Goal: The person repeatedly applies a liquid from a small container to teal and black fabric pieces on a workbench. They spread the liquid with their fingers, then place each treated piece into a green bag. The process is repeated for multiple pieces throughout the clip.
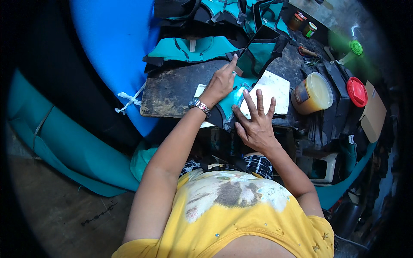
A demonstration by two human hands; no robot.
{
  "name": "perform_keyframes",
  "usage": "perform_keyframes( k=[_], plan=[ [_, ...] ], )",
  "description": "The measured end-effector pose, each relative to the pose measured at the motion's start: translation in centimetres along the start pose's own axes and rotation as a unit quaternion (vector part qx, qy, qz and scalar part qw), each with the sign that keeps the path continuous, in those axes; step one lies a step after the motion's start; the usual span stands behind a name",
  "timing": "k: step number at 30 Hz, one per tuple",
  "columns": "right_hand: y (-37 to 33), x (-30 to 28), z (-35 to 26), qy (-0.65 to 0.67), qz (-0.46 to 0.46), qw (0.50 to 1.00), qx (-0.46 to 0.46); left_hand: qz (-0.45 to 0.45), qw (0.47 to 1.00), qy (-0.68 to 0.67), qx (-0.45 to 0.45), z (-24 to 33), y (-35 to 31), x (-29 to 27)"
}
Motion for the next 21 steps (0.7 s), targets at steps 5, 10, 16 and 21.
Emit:
perform_keyframes(
  k=[5, 10, 16, 21],
  plan=[
    [-0.2, -0.4, -1.0, 0.049, -0.046, 0.997, 0.027, -0.021, 0.999, -0.017, -0.026, -0.3, -0.1, 0.2],
    [-0.4, 0.6, 1.2, 0.268, -0.114, 0.948, 0.127, -0.019, 1.0, 0.001, -0.018, -0.2, 0.0, 0.0],
    [2.8, 0.9, 6.0, 0.043, -0.029, 0.99, 0.132, -0.018, 0.999, -0.021, -0.02, 0.0, 0.0, -0.1],
    [2.2, 0.5, 2.4, 0.049, -0.042, 0.998, -0.014, -0.053, 0.994, -0.04, -0.089, -1.0, -0.1, 0.3]
  ],
)
Point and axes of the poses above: each hand's wrist, its own y-axis towards the middle knuckle, its own x-axis out of the palm, z = x × y, the point moved 7 cm from there along y, towards the middle knuckle, and after that the axes turned 3 degrees about y, right-handed, at the moved point
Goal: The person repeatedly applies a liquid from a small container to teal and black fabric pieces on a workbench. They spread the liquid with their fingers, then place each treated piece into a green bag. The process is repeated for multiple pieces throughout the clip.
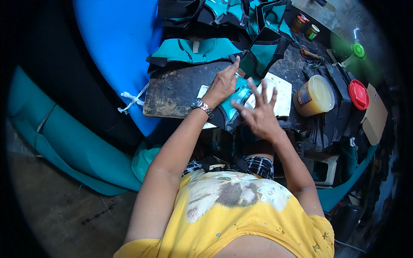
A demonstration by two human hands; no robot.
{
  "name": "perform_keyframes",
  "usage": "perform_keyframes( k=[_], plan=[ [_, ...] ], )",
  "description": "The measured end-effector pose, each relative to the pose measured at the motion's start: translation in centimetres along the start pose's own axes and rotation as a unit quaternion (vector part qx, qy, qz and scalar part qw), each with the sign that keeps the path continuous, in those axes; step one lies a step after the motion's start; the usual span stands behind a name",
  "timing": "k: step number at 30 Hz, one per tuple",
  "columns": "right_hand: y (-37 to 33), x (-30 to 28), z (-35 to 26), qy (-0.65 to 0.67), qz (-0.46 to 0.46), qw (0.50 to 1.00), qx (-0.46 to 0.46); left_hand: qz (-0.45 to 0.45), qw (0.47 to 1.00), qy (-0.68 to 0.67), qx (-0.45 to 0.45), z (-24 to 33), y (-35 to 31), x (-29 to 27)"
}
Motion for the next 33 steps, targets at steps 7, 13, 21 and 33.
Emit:
perform_keyframes(
  k=[7, 13, 21, 33],
  plan=[
    [1.3, -1.5, 2.2, -0.097, 0.075, 0.986, 0.113, 0.005, 1.0, -0.001, 0.025, 0.4, -0.1, -0.1],
    [0.1, -0.5, -1.3, 0.033, 0.048, 0.995, -0.077, 0.007, 0.999, 0.017, 0.034, 0.3, 0.0, 0.1],
    [-0.2, -1.2, 5.7, -0.154, 0.13, 0.961, 0.188, 0.001, 0.992, 0.059, 0.112, 1.2, -0.2, 0.6],
    [-5.4, -10.2, 5.3, 0.193, 0.231, 0.937, 0.176, -0.045, 0.993, 0.104, 0.044, 6.3, 8.8, 3.0]
  ],
)
Point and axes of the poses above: each hand's wrist, its own y-axis towards the middle knuckle, its own x-axis out of the palm, z = x × y, the point moved 7 cm from there along y, towards the middle knuckle, and after that the axes turned 3 degrees about y, right-handed, at the moved point
